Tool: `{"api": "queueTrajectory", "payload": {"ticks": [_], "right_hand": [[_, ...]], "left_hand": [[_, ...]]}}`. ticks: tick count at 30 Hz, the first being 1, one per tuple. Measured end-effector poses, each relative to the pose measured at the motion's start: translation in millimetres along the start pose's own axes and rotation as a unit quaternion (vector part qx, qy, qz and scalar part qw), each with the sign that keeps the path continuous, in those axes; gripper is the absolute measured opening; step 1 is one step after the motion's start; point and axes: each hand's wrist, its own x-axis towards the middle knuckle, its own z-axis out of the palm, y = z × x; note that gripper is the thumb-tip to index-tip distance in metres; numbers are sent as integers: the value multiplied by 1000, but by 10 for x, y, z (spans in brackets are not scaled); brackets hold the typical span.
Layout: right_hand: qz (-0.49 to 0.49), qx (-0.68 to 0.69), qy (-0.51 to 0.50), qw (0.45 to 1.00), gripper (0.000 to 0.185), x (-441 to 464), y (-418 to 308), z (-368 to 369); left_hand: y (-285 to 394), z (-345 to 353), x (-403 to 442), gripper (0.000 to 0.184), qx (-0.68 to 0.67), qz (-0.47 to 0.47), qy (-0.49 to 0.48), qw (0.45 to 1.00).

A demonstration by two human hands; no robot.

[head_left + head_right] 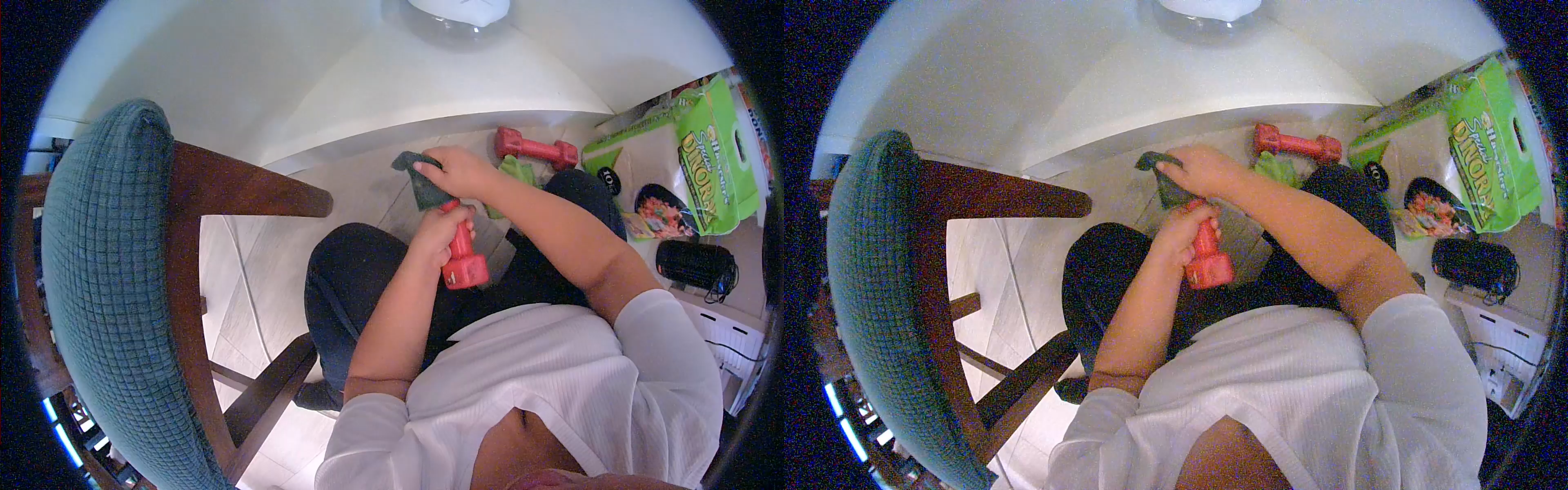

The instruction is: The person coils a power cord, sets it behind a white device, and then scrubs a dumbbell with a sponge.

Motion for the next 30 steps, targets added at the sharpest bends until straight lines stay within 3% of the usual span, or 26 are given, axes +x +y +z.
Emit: {"api": "queueTrajectory", "payload": {"ticks": [8,20,30], "right_hand": [[76,36,1,996,40,108,19,17],[89,3,-6,996,47,235,59,44],[155,40,-29,987,52,340,229,46]], "left_hand": [[-57,6,48,17,-8,43,16,999],[-55,-11,62,17,-17,24,1,1000],[-71,-29,65,16,33,36,-10,999]]}}
